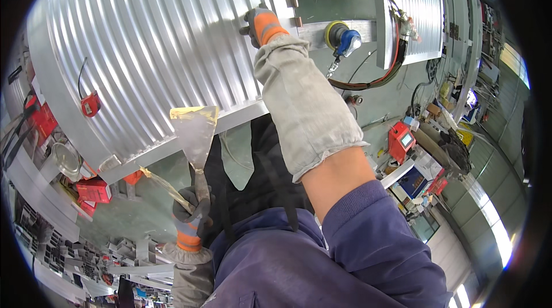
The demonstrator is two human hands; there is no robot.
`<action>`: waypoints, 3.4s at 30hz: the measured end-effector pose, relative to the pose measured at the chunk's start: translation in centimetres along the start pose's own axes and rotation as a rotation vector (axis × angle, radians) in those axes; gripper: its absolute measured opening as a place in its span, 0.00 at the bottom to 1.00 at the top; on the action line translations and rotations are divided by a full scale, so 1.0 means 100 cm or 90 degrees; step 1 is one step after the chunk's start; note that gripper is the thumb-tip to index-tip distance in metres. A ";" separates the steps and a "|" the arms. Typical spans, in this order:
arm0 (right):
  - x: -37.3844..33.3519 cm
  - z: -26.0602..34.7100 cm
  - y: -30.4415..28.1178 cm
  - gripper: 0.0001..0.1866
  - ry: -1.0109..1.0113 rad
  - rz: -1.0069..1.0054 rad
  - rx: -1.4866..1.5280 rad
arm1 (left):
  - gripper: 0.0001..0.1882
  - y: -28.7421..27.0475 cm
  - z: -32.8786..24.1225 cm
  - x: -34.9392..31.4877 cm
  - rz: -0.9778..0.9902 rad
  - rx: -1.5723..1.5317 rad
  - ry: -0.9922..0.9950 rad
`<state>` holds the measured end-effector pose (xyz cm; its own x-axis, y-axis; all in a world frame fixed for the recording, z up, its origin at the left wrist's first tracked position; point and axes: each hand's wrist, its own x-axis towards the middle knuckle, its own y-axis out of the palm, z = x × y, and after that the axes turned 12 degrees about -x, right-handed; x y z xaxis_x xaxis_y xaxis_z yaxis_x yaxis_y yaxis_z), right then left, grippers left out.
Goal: The person applies a yellow paste to a metal sheet using a putty knife, then spreads it along the corrugated surface. They also use a small bottle to add a liquid to the paste before spreading.
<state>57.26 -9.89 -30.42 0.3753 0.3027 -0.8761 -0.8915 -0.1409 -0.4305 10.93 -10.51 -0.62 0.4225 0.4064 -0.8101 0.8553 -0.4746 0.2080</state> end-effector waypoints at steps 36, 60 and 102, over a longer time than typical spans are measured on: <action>-0.379 -0.210 0.128 0.15 -0.076 -0.149 0.318 | 0.17 0.156 -0.009 -0.023 0.117 0.134 -0.082; -0.485 -0.093 0.056 0.17 -0.229 -0.305 0.971 | 0.23 0.069 -0.091 -0.009 0.360 0.046 0.236; -0.661 0.018 0.128 0.19 -0.272 0.006 0.572 | 0.20 -0.025 -0.084 -0.158 0.257 0.464 0.479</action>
<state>20.63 -30.01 22.38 0.4019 0.6443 -0.6506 -0.8216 0.5675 0.0545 4.65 -9.20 16.21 0.9139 0.3701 -0.1668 0.3385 -0.9215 -0.1902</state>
